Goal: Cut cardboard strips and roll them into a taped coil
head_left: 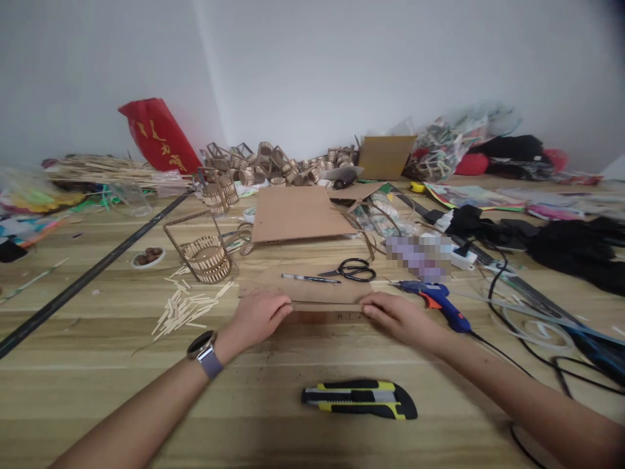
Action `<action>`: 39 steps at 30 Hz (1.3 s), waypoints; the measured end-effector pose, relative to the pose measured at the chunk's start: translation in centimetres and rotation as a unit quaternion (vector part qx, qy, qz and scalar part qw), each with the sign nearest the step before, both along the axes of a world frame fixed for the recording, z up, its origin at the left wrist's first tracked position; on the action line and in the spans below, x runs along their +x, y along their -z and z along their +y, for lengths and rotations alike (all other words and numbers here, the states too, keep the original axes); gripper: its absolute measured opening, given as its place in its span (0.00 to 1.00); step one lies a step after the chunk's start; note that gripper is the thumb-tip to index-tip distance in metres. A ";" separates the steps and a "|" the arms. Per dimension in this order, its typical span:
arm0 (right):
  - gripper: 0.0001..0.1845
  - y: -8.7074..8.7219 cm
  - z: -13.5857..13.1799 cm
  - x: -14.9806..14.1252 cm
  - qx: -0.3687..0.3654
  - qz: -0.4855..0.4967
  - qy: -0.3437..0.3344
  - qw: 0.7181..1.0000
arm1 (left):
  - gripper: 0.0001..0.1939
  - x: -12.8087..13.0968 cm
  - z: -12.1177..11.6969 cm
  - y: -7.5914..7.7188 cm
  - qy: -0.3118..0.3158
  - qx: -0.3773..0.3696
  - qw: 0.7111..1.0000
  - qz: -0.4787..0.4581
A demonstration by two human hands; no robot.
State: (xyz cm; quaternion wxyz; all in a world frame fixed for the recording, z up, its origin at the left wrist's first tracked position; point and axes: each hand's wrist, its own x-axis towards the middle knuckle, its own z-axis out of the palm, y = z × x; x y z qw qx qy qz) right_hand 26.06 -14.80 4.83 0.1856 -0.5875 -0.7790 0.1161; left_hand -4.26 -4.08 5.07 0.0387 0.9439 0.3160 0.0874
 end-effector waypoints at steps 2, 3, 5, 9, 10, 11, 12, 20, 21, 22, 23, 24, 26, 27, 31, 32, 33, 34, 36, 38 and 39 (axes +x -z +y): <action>0.16 0.1 -0.7 -0.1 0.003 -0.003 -0.003 1.000 | 0.14 -0.1 -0.8 -0.2 -0.011 0.002 1.000 0.025; 0.16 0.3 -1.1 -0.2 0.012 -0.012 -0.002 1.000 | 0.14 -0.2 -1.3 -0.2 -0.015 0.007 0.999 0.040; 0.17 0.8 -1.8 -0.4 0.039 -0.039 0.000 0.999 | 0.12 -0.4 -2.2 0.0 -0.014 0.030 0.997 0.064; 0.17 1.9 -2.8 -0.5 0.097 -0.085 -0.025 0.991 | 0.12 -1.0 -3.4 1.0 0.040 0.093 0.992 0.079; 0.17 2.1 -2.9 -0.5 0.111 -0.096 -0.035 0.989 | 0.11 -1.2 -3.5 1.3 0.064 0.112 0.989 0.078; 0.17 2.2 -3.0 -0.5 0.122 -0.105 -0.042 0.986 | 0.11 -1.4 -3.6 1.6 0.091 0.132 0.984 0.079; 0.17 2.1 -3.1 -0.5 0.126 -0.112 -0.048 0.985 | 0.13 -1.5 -3.7 1.9 0.117 0.153 0.978 0.081; 0.21 -0.9 -7.4 -4.3 0.048 -0.083 -0.040 0.995 | 0.22 -2.2 -4.0 2.9 0.194 0.268 0.937 0.110; 0.25 -0.8 -8.1 -5.1 0.017 -0.086 -0.054 0.995 | 0.21 -2.2 -4.0 2.9 0.198 0.277 0.934 0.106; 0.27 -0.6 -8.8 -6.0 -0.003 -0.095 -0.057 0.994 | 0.20 -2.2 -4.0 2.9 0.202 0.284 0.932 0.102; 0.28 -0.4 -9.3 -6.7 -0.015 -0.105 -0.045 0.993 | 0.20 -2.2 -4.0 3.0 0.207 0.290 0.929 0.098; 0.26 -0.1 -9.7 -7.3 -0.029 -0.105 -0.029 0.994 | 0.19 -2.2 -4.1 3.0 0.211 0.297 0.927 0.092; 0.24 0.3 -10.4 -7.9 -0.077 -0.062 -0.002 0.995 | 0.18 -2.2 -4.1 3.1 0.218 0.310 0.922 0.079; 0.24 0.3 -10.7 -8.0 -0.104 -0.022 0.010 0.994 | 0.18 -2.2 -4.2 3.2 0.221 0.317 0.920 0.072; 0.10 -0.5 -11.8 -7.0 -0.182 0.168 0.103 0.963 | 0.20 -2.3 -4.4 3.4 0.222 0.321 0.919 0.063; 0.08 -0.8 -12.1 -6.6 -0.204 0.220 0.136 0.944 | 0.20 -2.4 -4.5 3.5 0.219 0.314 0.921 0.066; 0.10 -1.0 -12.4 -6.1 -0.226 0.272 0.165 0.921 | 0.21 -2.4 -4.6 3.5 0.218 0.303 0.925 0.070; 0.14 -1.3 -12.6 -5.7 -0.245 0.317 0.187 0.897 | 0.21 -2.5 -4.6 3.6 0.218 0.291 0.929 0.073; 0.22 -1.7 -13.1 -5.0 -0.262 0.381 0.221 0.859 | 0.22 -2.7 -4.9 3.8 0.220 0.266 0.936 0.073; 0.29 -2.1 -13.5 -4.5 -0.256 0.421 0.251 0.833 | 0.21 -3.0 -5.2 4.0 0.222 0.246 0.941 0.064; 0.30 -2.2 -13.7 -4.3 -0.252 0.436 0.267 0.822 | 0.20 -3.1 -5.5 4.1 0.223 0.239 0.943 0.059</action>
